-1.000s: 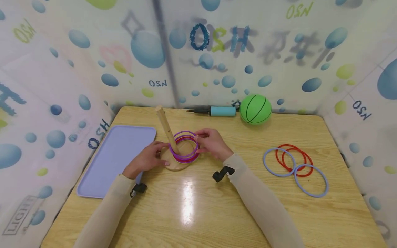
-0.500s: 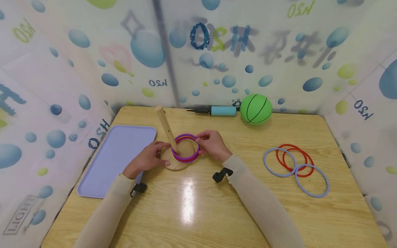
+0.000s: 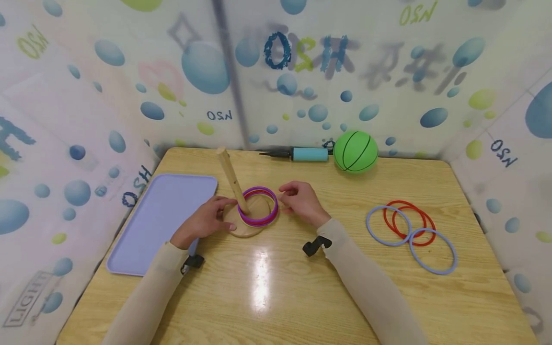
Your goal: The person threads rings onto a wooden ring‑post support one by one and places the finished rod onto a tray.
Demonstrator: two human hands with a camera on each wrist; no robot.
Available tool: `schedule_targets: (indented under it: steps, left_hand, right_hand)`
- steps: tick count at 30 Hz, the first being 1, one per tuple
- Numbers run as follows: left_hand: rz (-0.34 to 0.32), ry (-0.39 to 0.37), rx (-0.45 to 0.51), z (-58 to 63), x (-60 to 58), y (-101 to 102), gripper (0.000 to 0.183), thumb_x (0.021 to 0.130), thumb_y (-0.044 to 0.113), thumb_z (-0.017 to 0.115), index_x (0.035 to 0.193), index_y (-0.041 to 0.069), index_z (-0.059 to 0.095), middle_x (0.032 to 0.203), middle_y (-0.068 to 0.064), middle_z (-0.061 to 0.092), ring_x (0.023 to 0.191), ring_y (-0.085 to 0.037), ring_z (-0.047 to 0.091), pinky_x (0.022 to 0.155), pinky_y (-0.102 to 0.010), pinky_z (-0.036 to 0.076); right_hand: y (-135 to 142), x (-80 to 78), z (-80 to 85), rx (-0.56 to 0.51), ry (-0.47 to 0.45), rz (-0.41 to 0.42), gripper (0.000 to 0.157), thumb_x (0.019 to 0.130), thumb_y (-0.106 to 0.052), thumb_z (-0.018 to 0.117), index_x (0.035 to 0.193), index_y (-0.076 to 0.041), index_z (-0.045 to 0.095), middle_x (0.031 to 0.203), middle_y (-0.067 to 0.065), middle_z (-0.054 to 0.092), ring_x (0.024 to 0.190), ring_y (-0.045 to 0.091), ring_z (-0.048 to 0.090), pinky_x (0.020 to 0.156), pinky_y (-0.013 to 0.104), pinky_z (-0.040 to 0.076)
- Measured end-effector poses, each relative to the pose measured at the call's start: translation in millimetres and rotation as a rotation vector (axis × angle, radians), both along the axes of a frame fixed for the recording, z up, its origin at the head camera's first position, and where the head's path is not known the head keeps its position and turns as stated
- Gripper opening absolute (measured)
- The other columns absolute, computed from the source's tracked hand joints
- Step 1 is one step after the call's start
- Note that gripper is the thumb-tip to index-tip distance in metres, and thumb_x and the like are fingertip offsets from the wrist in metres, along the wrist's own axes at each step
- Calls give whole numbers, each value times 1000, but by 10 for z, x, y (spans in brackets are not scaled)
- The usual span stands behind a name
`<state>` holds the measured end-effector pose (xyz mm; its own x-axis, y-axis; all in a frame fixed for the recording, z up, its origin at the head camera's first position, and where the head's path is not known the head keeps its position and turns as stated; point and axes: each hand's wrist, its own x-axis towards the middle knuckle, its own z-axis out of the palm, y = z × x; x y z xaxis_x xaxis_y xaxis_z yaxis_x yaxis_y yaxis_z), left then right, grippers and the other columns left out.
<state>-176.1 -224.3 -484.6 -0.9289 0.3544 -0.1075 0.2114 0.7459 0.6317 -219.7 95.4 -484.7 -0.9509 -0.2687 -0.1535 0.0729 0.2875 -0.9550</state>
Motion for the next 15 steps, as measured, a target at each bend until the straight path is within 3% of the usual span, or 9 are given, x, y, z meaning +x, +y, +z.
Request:
schedule_targets:
  steps: [8, 15]
  left_hand:
    - [-2, 16, -9, 0, 9, 6, 76, 82, 26, 92, 148, 6, 60, 142, -24, 58, 123, -39, 59, 109, -58, 49]
    - [-11, 24, -2, 19, 13, 5, 76, 82, 25, 92, 148, 5, 60, 140, -24, 59, 120, -38, 59, 107, -58, 50]
  right_hand:
    - [342, 121, 8, 71, 83, 30, 35, 99, -19, 75, 128, 0, 70, 111, 17, 74, 89, 16, 69, 77, 32, 64]
    - [714, 272, 23, 126, 124, 49, 34, 102, -21, 71, 130, -1, 68, 108, 19, 73, 87, 29, 70, 67, 32, 59]
